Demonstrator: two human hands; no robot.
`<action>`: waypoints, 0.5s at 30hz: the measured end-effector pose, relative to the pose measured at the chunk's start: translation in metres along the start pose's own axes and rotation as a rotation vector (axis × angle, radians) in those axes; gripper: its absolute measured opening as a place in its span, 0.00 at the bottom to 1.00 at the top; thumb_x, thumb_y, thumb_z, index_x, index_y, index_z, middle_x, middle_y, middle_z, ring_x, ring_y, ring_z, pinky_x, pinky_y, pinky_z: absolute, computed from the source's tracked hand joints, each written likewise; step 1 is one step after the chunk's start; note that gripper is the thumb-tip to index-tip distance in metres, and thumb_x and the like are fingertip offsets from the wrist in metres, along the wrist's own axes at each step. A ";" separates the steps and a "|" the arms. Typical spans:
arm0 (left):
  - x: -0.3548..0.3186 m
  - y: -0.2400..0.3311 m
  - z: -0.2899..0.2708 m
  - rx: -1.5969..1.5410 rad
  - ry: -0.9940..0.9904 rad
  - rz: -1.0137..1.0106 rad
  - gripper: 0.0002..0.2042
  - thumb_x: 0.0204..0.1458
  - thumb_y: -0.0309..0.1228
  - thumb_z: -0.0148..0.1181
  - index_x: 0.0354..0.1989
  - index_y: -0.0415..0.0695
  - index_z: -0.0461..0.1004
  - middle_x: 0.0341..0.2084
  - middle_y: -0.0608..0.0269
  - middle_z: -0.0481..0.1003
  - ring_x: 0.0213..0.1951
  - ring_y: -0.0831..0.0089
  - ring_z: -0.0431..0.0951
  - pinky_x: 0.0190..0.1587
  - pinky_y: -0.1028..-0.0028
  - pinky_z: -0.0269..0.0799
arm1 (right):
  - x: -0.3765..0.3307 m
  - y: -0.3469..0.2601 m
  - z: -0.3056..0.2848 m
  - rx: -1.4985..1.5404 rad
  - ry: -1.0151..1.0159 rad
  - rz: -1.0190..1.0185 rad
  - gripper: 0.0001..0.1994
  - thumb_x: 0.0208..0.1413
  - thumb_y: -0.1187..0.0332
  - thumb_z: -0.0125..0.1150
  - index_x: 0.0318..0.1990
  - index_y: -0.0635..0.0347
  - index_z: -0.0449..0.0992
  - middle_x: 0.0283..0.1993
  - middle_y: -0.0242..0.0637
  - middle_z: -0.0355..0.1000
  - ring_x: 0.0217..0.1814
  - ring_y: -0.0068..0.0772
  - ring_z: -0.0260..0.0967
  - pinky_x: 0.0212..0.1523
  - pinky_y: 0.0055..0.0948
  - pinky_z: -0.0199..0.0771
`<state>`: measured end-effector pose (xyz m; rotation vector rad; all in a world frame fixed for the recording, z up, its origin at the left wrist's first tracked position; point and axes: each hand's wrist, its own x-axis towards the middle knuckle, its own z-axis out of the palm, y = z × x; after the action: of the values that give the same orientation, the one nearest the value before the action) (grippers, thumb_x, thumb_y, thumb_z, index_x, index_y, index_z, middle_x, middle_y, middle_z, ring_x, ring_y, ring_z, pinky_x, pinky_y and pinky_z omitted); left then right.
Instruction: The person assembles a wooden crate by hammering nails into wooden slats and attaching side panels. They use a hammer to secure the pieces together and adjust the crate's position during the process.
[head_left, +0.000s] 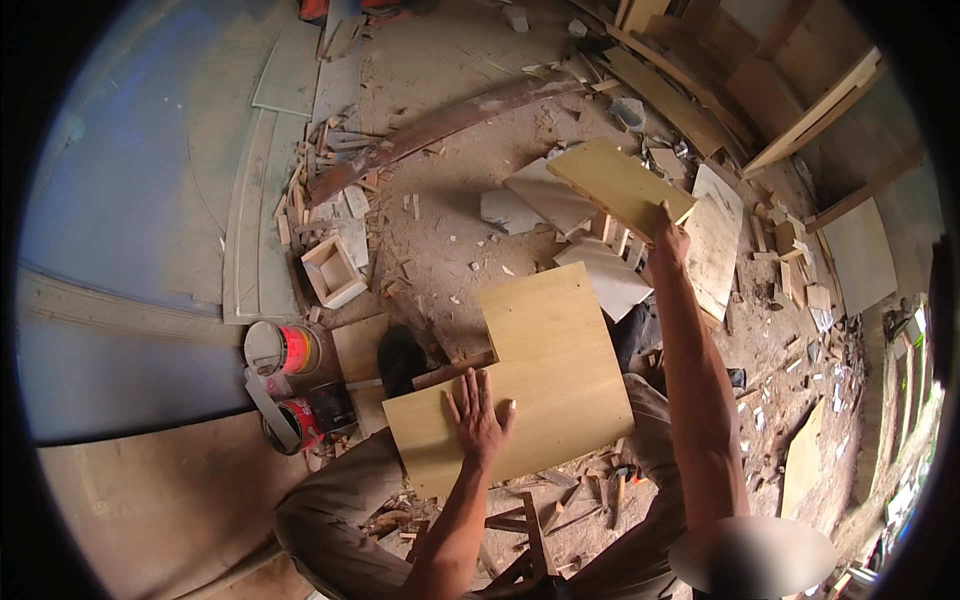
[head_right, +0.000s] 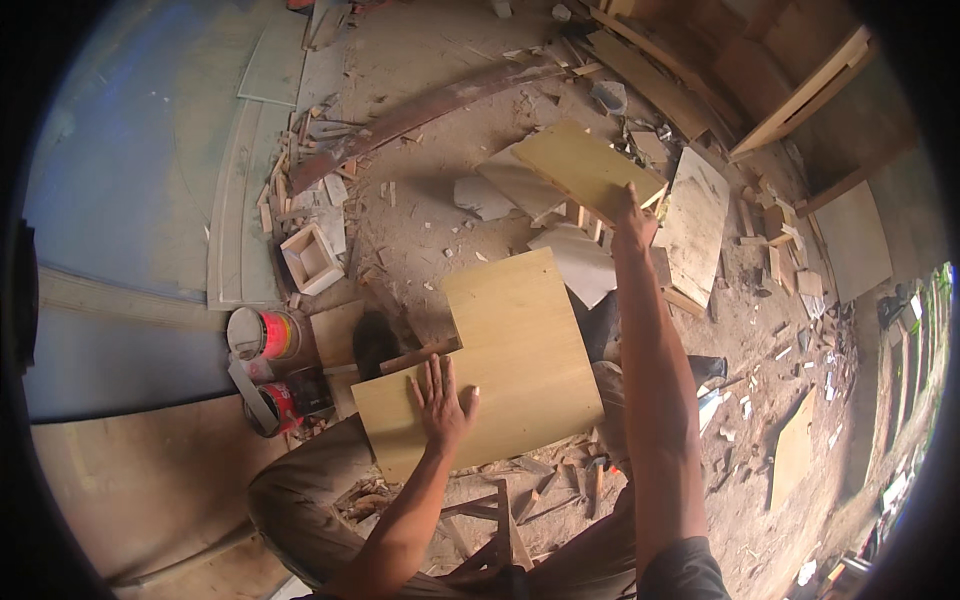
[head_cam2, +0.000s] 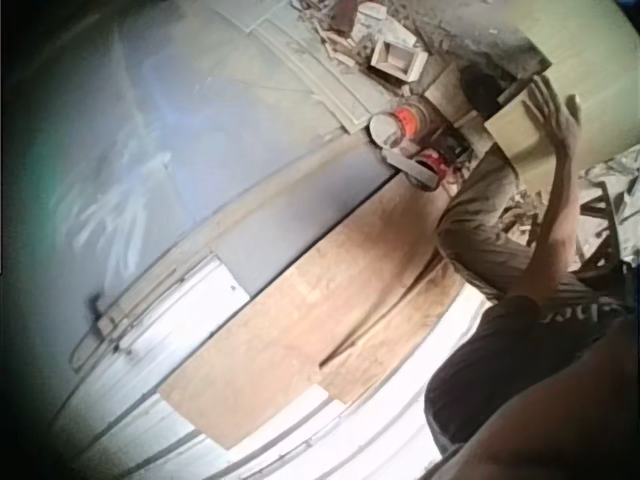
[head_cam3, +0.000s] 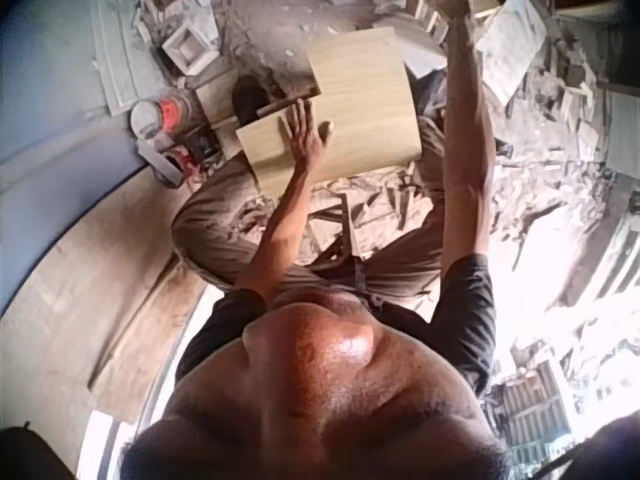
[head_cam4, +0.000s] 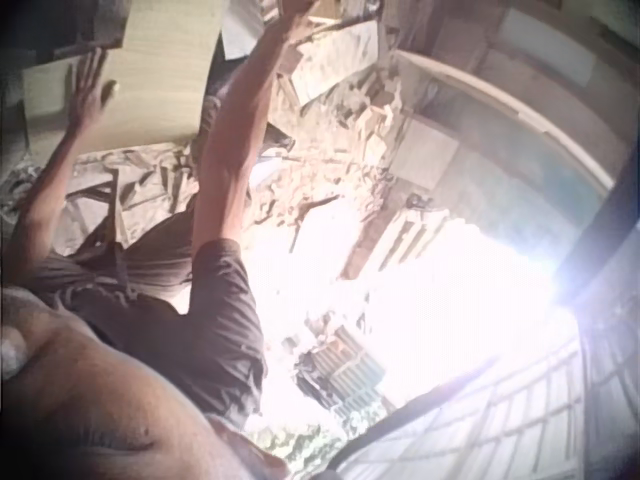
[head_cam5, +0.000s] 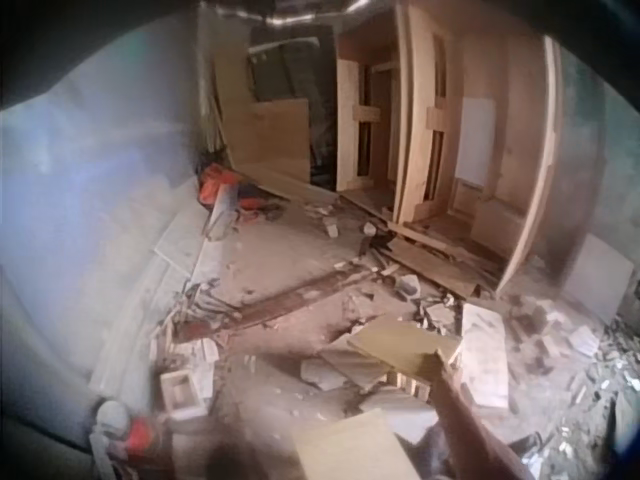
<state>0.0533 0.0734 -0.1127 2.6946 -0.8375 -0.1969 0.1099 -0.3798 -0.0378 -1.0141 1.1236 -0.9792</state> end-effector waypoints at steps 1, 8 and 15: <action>0.001 -0.003 -0.001 -0.003 0.007 0.000 0.39 0.57 0.53 0.50 0.71 0.41 0.50 0.72 0.49 0.46 0.73 0.55 0.43 0.72 0.47 0.31 | -0.004 -0.004 0.001 0.086 -0.017 -0.038 0.22 0.56 0.59 0.67 0.49 0.70 0.74 0.43 0.41 0.75 0.40 0.32 0.74 0.39 0.34 0.75; -0.003 0.000 0.005 -0.076 0.056 0.026 0.40 0.56 0.55 0.49 0.71 0.43 0.50 0.72 0.50 0.46 0.73 0.56 0.43 0.71 0.45 0.30 | -0.012 -0.097 -0.053 0.088 -0.160 -0.188 0.31 0.49 0.69 0.69 0.62 0.62 0.66 0.48 0.48 0.75 0.47 0.46 0.74 0.44 0.35 0.75; 0.000 -0.036 0.012 -0.474 0.033 0.131 0.39 0.54 0.51 0.58 0.69 0.41 0.54 0.71 0.47 0.48 0.72 0.53 0.46 0.71 0.46 0.33 | -0.077 -0.221 -0.112 -0.717 -0.120 -0.949 0.32 0.49 0.76 0.66 0.64 0.63 0.64 0.50 0.49 0.74 0.50 0.44 0.74 0.48 0.35 0.75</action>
<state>0.0696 0.0982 -0.1356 2.1904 -0.8314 -0.2803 -0.0342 -0.3754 0.1780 -2.2803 0.8816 -1.2277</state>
